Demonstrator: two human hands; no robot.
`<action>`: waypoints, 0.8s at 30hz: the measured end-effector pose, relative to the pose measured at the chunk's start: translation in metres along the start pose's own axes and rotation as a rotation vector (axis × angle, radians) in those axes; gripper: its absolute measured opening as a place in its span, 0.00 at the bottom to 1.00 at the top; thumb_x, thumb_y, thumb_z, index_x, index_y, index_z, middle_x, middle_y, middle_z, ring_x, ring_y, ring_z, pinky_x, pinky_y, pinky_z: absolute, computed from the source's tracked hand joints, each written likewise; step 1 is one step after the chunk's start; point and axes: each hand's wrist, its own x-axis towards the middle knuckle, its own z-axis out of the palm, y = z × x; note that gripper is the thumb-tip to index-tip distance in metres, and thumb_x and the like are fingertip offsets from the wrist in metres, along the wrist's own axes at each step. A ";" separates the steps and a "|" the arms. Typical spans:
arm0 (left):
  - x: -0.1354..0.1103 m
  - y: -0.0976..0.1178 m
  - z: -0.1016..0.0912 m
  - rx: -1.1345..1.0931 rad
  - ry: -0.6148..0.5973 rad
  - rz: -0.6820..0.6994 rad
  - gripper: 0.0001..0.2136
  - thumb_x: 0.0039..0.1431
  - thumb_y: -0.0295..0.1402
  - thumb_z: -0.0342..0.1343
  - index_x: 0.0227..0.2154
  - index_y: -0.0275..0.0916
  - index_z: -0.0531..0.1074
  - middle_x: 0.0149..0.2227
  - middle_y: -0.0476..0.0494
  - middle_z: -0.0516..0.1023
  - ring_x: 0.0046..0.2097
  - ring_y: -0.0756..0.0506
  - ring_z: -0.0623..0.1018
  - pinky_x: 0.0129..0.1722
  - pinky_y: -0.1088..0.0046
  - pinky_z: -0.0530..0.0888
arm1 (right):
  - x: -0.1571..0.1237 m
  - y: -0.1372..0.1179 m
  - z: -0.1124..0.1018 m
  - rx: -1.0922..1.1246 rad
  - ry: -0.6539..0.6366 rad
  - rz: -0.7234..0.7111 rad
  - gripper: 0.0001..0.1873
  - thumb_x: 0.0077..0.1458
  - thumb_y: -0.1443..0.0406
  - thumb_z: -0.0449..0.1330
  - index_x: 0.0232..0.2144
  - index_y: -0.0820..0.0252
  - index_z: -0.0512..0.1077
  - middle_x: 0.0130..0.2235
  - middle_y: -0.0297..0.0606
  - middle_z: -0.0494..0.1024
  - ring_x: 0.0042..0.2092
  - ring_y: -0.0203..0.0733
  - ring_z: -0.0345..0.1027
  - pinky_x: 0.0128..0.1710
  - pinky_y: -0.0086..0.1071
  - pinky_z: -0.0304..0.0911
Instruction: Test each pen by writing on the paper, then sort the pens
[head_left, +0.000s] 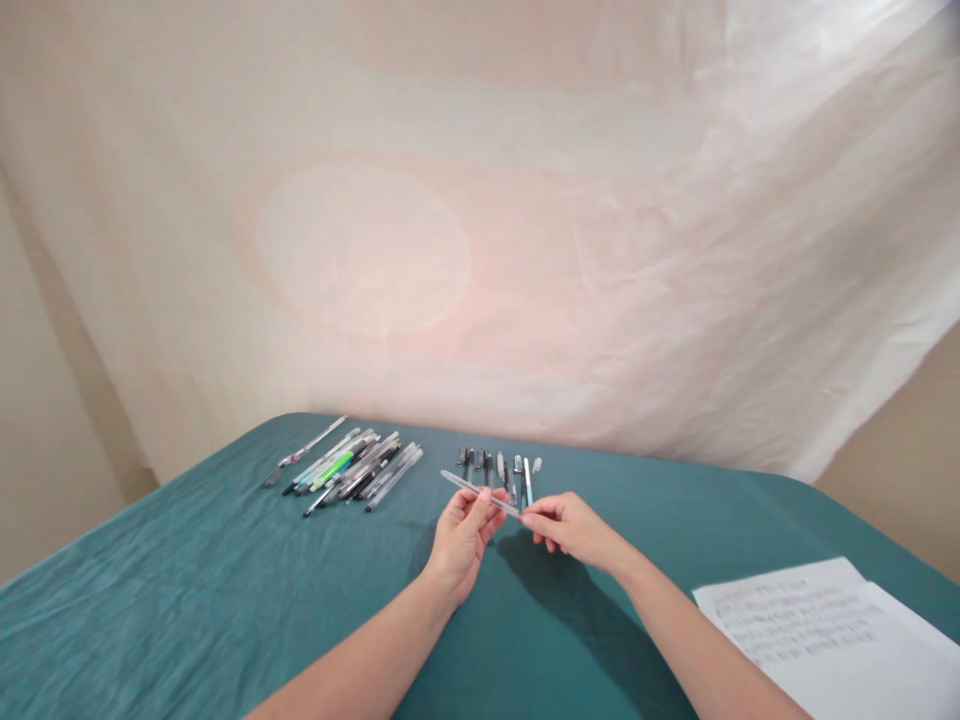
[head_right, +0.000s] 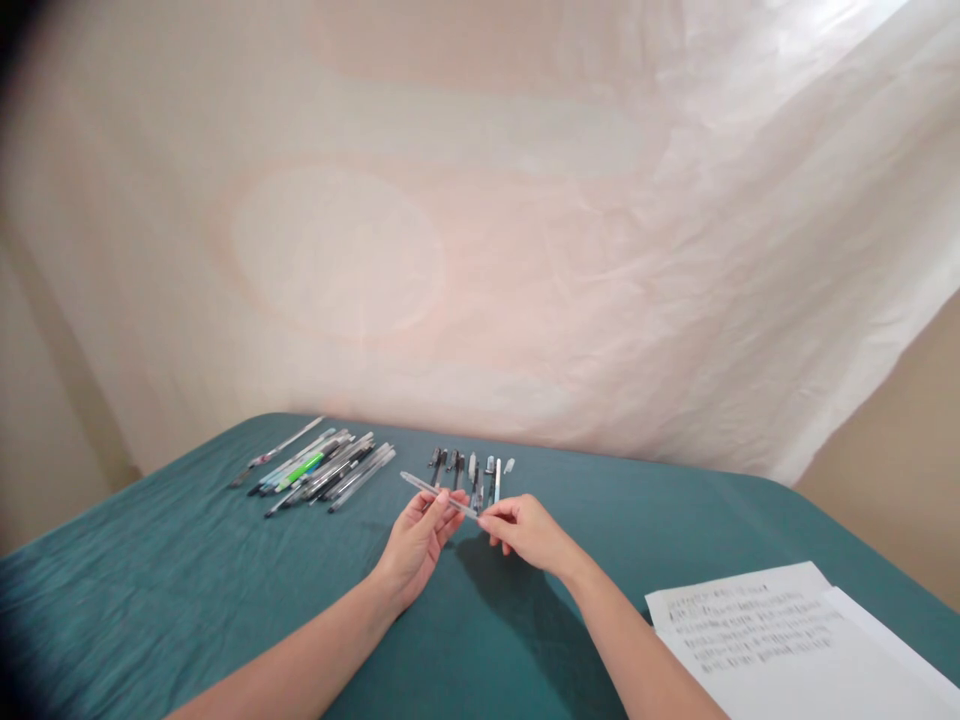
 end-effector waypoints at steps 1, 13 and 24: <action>0.000 0.000 0.000 0.006 -0.002 -0.002 0.09 0.50 0.32 0.58 0.28 0.37 0.62 0.36 0.42 0.76 0.40 0.49 0.75 0.41 0.73 0.72 | 0.000 -0.001 0.000 -0.047 0.008 -0.016 0.15 0.50 0.58 0.53 0.28 0.64 0.73 0.20 0.32 0.68 0.19 0.28 0.56 0.17 0.21 0.51; 0.002 -0.002 -0.003 0.030 0.075 0.053 0.09 0.50 0.33 0.58 0.29 0.35 0.65 0.36 0.40 0.76 0.38 0.49 0.76 0.39 0.74 0.72 | -0.036 -0.007 -0.074 -0.675 -0.248 0.195 0.08 0.37 0.68 0.56 0.19 0.63 0.76 0.15 0.33 0.70 0.19 0.32 0.59 0.18 0.23 0.49; 0.001 0.000 -0.003 0.068 0.074 0.035 0.09 0.49 0.34 0.58 0.29 0.35 0.66 0.36 0.40 0.75 0.39 0.49 0.75 0.40 0.74 0.72 | -0.006 0.032 -0.067 -0.345 0.245 0.445 0.11 0.45 0.65 0.55 0.15 0.65 0.66 0.13 0.30 0.64 0.15 0.27 0.54 0.15 0.22 0.47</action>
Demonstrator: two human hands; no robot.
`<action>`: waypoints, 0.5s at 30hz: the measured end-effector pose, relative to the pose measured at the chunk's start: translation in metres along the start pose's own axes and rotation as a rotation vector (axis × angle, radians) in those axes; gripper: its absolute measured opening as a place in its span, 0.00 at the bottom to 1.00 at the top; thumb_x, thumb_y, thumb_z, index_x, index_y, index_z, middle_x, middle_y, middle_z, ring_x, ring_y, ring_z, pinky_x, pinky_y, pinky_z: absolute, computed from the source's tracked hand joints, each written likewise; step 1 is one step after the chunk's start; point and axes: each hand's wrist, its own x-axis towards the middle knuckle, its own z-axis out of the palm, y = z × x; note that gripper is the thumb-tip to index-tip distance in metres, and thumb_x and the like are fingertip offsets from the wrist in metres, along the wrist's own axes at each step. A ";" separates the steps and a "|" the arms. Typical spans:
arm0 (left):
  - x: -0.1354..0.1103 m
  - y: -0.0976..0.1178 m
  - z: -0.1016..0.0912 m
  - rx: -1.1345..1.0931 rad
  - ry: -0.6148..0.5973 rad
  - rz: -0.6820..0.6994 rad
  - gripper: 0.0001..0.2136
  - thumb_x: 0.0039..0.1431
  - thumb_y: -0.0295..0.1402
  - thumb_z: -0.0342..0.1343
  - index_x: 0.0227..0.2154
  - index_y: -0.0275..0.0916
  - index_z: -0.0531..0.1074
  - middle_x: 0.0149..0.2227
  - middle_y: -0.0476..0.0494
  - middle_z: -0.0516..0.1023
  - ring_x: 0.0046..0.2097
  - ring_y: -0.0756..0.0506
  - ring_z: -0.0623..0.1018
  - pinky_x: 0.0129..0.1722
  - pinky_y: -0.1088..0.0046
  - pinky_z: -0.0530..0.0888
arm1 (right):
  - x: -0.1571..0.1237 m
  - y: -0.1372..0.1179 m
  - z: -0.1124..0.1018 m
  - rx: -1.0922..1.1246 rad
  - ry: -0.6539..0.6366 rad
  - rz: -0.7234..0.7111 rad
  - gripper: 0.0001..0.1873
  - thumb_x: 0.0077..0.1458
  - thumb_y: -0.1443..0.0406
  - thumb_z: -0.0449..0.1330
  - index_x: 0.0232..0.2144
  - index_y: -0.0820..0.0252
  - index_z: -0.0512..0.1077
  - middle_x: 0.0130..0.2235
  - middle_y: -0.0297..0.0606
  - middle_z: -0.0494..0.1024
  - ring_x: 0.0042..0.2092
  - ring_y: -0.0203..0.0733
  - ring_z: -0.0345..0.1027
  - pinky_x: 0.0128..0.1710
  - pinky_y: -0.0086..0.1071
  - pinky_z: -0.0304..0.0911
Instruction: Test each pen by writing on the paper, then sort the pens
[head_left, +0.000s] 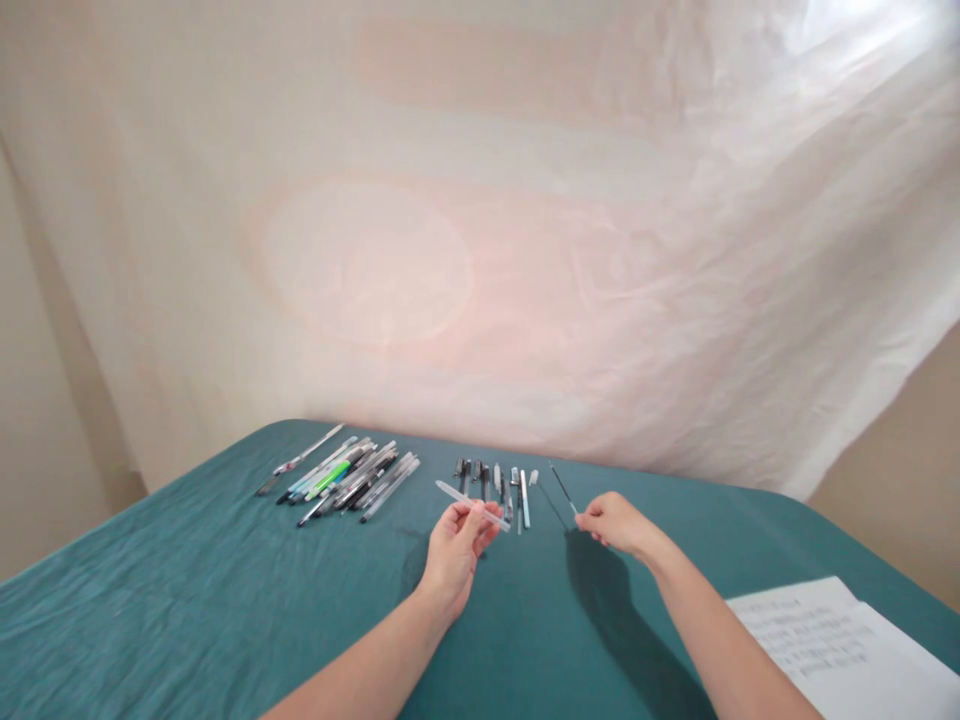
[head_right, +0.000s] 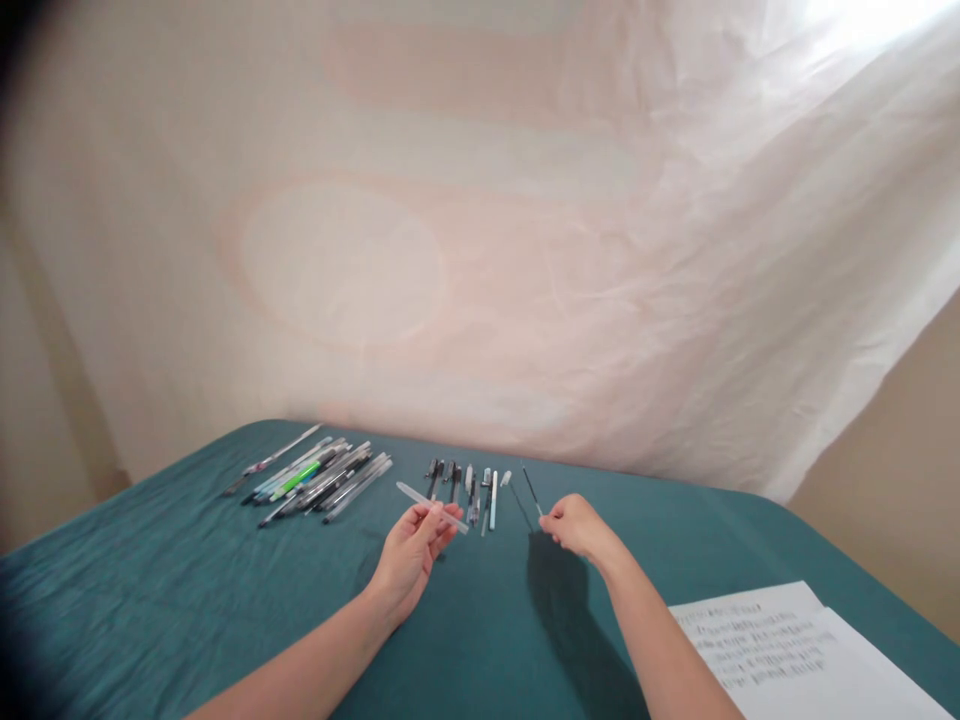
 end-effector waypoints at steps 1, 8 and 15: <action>-0.001 0.001 0.001 0.003 -0.005 -0.002 0.09 0.49 0.35 0.59 0.28 0.35 0.66 0.36 0.40 0.75 0.39 0.48 0.75 0.39 0.74 0.72 | 0.003 0.000 0.006 0.014 -0.005 0.028 0.12 0.45 0.64 0.55 0.15 0.64 0.66 0.13 0.30 0.64 0.15 0.27 0.53 0.14 0.22 0.47; -0.002 0.002 0.003 0.032 -0.015 -0.019 0.11 0.47 0.35 0.60 0.29 0.35 0.66 0.35 0.41 0.76 0.38 0.48 0.76 0.38 0.73 0.72 | 0.010 -0.005 0.027 0.094 -0.056 0.098 0.12 0.45 0.61 0.56 0.16 0.63 0.67 0.11 0.29 0.63 0.12 0.28 0.53 0.11 0.22 0.48; -0.004 0.004 0.005 0.054 -0.026 -0.032 0.12 0.46 0.38 0.60 0.28 0.35 0.66 0.34 0.42 0.76 0.36 0.49 0.76 0.37 0.74 0.72 | 0.018 -0.016 0.034 0.106 -0.066 0.074 0.13 0.43 0.60 0.57 0.14 0.63 0.67 0.11 0.32 0.65 0.13 0.30 0.56 0.12 0.24 0.52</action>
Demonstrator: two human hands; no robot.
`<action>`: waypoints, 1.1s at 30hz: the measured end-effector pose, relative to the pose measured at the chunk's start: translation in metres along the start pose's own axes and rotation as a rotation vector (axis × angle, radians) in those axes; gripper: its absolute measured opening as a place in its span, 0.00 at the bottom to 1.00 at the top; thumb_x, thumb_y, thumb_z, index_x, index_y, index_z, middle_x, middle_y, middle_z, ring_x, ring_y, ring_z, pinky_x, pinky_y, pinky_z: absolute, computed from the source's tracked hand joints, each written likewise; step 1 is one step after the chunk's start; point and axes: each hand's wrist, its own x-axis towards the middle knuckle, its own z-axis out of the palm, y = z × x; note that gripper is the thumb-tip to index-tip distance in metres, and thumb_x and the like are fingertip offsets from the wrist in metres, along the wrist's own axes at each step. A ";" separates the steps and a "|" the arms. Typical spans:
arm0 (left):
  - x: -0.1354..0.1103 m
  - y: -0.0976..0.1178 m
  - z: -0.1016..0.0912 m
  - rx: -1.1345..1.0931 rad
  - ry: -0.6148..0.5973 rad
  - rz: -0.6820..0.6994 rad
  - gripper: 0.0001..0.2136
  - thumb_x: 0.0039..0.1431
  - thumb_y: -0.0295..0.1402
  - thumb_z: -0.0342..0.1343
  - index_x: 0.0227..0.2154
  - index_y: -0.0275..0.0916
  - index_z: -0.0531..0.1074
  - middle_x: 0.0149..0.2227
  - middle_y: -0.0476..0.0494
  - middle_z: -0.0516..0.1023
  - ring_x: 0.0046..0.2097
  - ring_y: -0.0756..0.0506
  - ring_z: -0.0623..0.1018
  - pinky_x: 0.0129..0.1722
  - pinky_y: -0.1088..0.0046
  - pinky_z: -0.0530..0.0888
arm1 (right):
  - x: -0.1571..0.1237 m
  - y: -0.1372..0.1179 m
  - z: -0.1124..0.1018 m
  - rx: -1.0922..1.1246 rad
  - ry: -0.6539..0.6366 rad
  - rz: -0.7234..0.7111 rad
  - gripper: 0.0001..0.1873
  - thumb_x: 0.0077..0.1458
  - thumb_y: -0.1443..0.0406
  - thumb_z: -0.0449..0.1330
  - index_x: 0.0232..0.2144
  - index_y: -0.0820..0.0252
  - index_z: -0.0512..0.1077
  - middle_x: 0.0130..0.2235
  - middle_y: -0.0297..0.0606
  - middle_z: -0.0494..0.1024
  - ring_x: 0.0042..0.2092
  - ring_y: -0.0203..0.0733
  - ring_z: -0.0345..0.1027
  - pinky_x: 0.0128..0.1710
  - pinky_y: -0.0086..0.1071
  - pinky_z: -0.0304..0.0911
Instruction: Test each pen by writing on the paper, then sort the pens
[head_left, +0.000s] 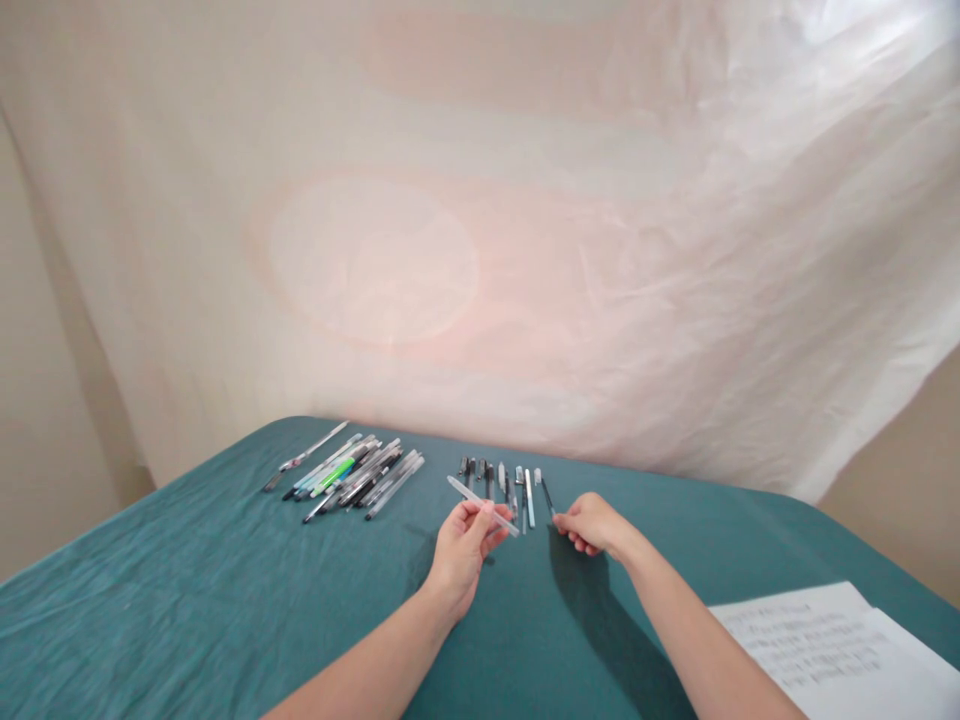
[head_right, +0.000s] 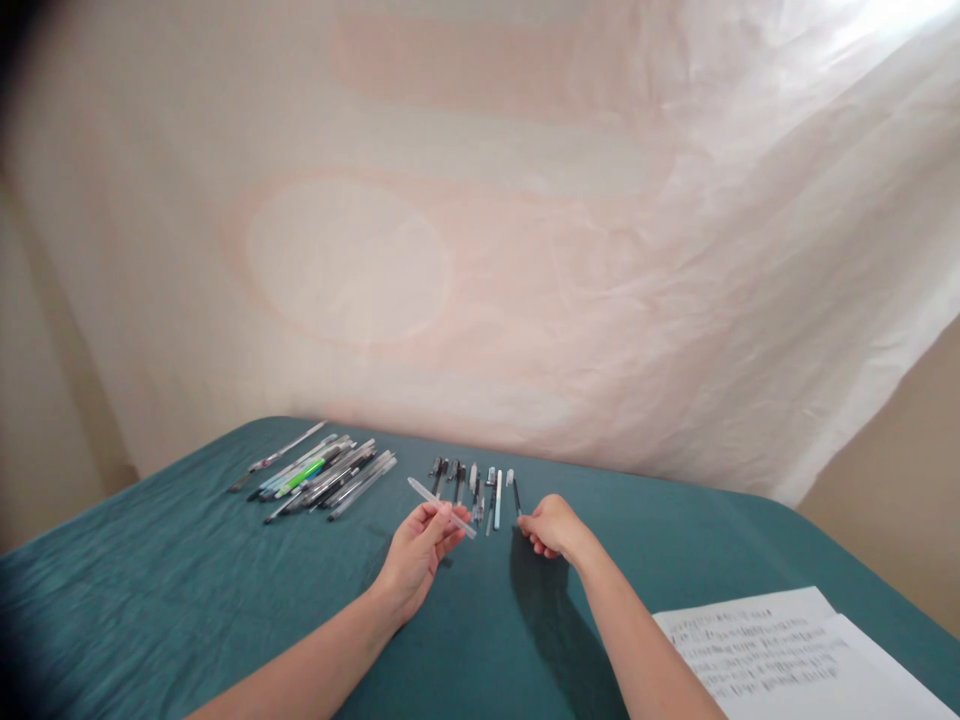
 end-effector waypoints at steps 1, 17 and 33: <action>0.000 0.000 0.000 0.001 -0.006 0.001 0.12 0.46 0.38 0.60 0.28 0.35 0.66 0.34 0.42 0.76 0.36 0.49 0.76 0.37 0.74 0.72 | 0.001 0.000 -0.001 -0.004 0.010 -0.012 0.14 0.44 0.60 0.57 0.14 0.63 0.68 0.11 0.32 0.64 0.13 0.30 0.56 0.12 0.24 0.51; -0.001 0.001 0.002 0.088 -0.031 -0.009 0.13 0.47 0.41 0.58 0.29 0.36 0.65 0.32 0.42 0.76 0.36 0.46 0.76 0.32 0.74 0.72 | 0.057 -0.015 0.005 -0.131 0.388 -0.313 0.17 0.53 0.71 0.46 0.46 0.67 0.65 0.35 0.43 0.74 0.29 0.34 0.68 0.30 0.25 0.60; -0.001 -0.001 0.001 0.176 -0.042 -0.002 0.14 0.48 0.42 0.56 0.30 0.36 0.65 0.30 0.43 0.75 0.32 0.47 0.76 0.27 0.77 0.70 | 0.041 -0.008 0.012 -0.435 0.415 -0.518 0.14 0.57 0.67 0.47 0.37 0.57 0.72 0.37 0.38 0.71 0.41 0.37 0.65 0.42 0.25 0.54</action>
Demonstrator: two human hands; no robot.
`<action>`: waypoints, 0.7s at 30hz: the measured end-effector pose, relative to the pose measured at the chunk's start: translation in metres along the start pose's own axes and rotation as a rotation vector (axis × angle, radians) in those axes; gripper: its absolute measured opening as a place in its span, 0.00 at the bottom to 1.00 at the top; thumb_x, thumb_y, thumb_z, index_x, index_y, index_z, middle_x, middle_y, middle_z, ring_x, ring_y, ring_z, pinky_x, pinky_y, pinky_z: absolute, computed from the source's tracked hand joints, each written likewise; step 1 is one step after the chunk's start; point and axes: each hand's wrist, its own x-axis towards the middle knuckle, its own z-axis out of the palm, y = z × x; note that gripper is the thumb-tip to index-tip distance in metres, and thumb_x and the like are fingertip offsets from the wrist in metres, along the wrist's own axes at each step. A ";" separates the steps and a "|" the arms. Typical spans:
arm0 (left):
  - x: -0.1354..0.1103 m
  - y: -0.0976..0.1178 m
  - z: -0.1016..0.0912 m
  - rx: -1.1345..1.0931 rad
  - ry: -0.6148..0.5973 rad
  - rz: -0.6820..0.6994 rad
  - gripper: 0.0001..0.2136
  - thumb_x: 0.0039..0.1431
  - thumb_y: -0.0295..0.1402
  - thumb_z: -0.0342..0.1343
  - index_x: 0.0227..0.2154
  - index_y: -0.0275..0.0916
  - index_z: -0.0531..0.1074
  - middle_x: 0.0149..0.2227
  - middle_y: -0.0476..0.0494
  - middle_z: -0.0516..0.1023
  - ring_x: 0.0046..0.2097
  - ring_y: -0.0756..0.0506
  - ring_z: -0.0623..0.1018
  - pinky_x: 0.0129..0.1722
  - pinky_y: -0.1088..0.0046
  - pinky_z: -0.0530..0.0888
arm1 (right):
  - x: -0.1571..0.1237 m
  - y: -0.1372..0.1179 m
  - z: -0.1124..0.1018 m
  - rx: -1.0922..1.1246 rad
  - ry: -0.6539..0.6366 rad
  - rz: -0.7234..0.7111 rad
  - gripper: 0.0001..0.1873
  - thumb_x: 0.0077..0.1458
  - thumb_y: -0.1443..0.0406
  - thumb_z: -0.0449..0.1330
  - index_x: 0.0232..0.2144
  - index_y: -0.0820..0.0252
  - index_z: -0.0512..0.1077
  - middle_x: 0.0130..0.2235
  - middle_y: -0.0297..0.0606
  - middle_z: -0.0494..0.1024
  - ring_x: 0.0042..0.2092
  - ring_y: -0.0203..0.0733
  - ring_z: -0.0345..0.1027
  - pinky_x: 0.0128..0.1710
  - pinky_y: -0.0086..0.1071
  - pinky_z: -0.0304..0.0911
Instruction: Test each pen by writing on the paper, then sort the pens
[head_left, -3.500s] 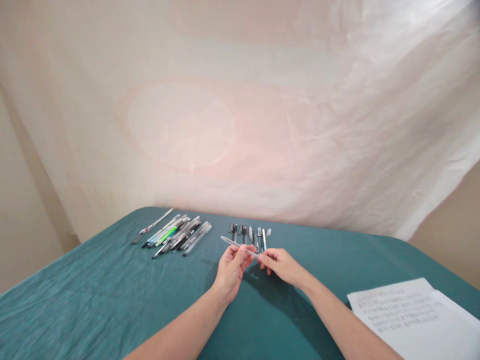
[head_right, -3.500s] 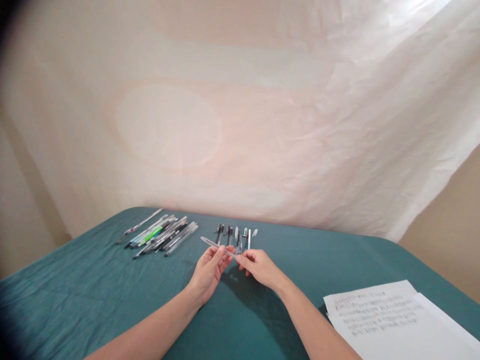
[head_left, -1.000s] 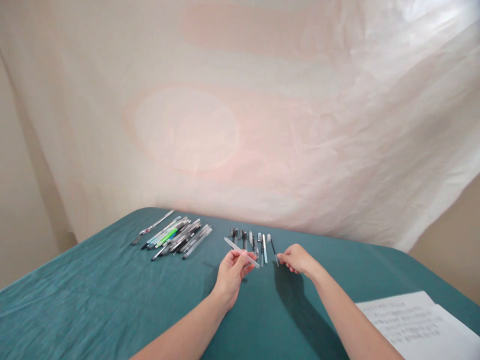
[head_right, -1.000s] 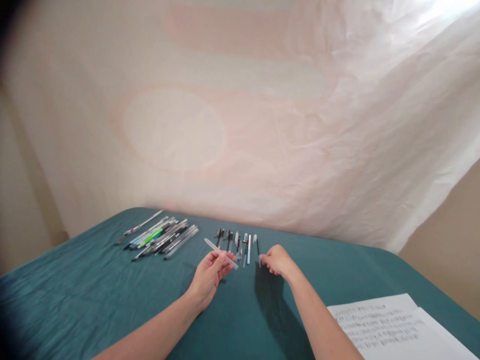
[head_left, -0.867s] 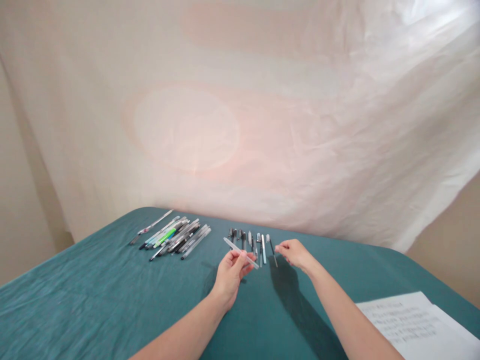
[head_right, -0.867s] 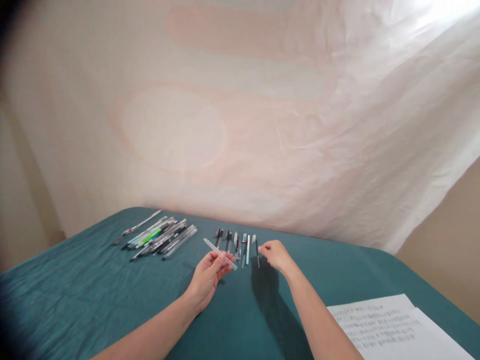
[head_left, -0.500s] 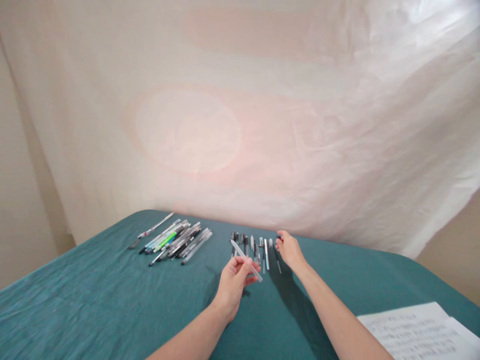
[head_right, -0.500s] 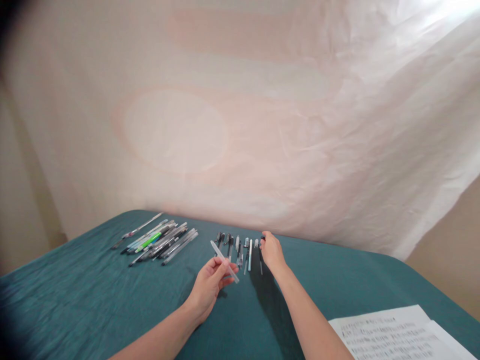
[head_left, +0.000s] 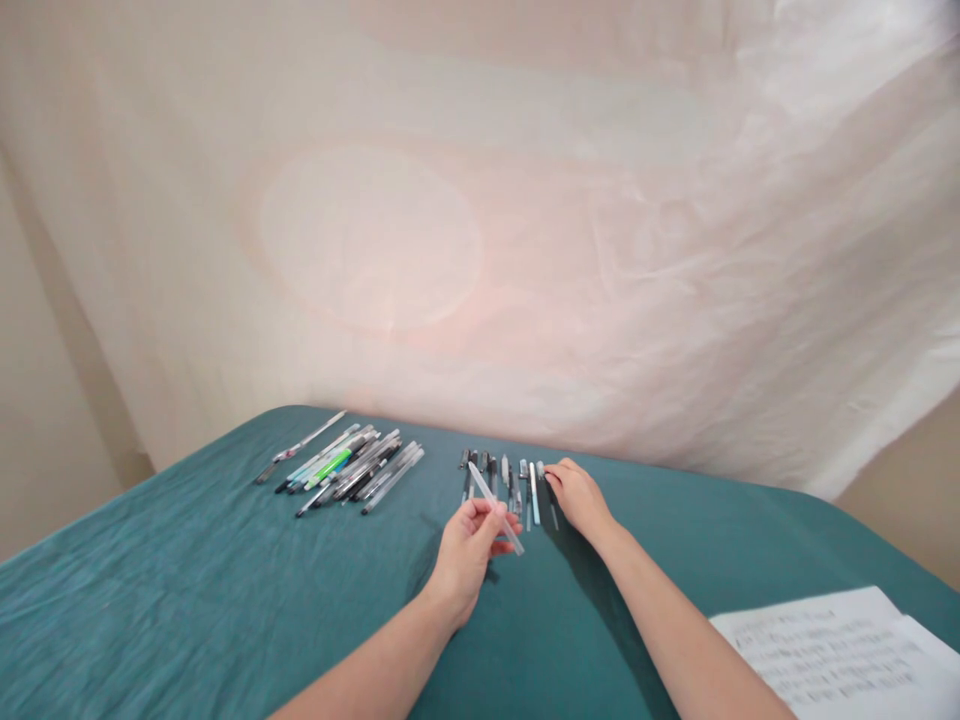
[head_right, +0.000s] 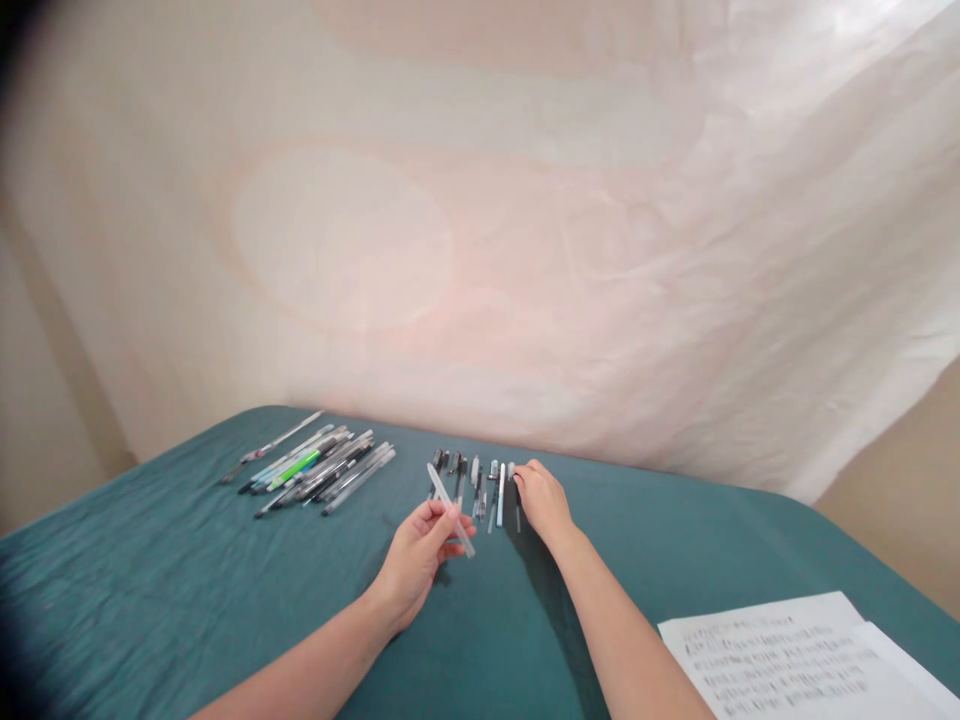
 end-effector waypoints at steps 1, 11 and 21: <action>0.000 0.000 0.000 -0.001 -0.001 0.000 0.14 0.48 0.42 0.56 0.30 0.36 0.65 0.30 0.43 0.75 0.33 0.47 0.76 0.27 0.77 0.70 | -0.001 -0.001 0.001 -0.006 -0.006 -0.004 0.14 0.57 0.67 0.47 0.37 0.57 0.72 0.37 0.38 0.71 0.41 0.37 0.64 0.42 0.25 0.54; 0.000 0.000 -0.001 0.044 -0.022 0.000 0.15 0.48 0.43 0.56 0.31 0.35 0.68 0.30 0.43 0.75 0.32 0.48 0.75 0.26 0.78 0.68 | -0.002 -0.003 0.004 0.041 0.000 0.013 0.11 0.54 0.67 0.50 0.36 0.57 0.72 0.37 0.39 0.71 0.40 0.38 0.65 0.41 0.27 0.54; 0.001 -0.001 -0.001 0.129 -0.049 0.028 0.15 0.49 0.42 0.56 0.32 0.34 0.71 0.28 0.44 0.74 0.28 0.51 0.73 0.23 0.80 0.65 | -0.003 -0.026 -0.028 0.363 -0.112 0.032 0.19 0.55 0.57 0.46 0.35 0.64 0.72 0.31 0.39 0.75 0.29 0.35 0.67 0.29 0.27 0.59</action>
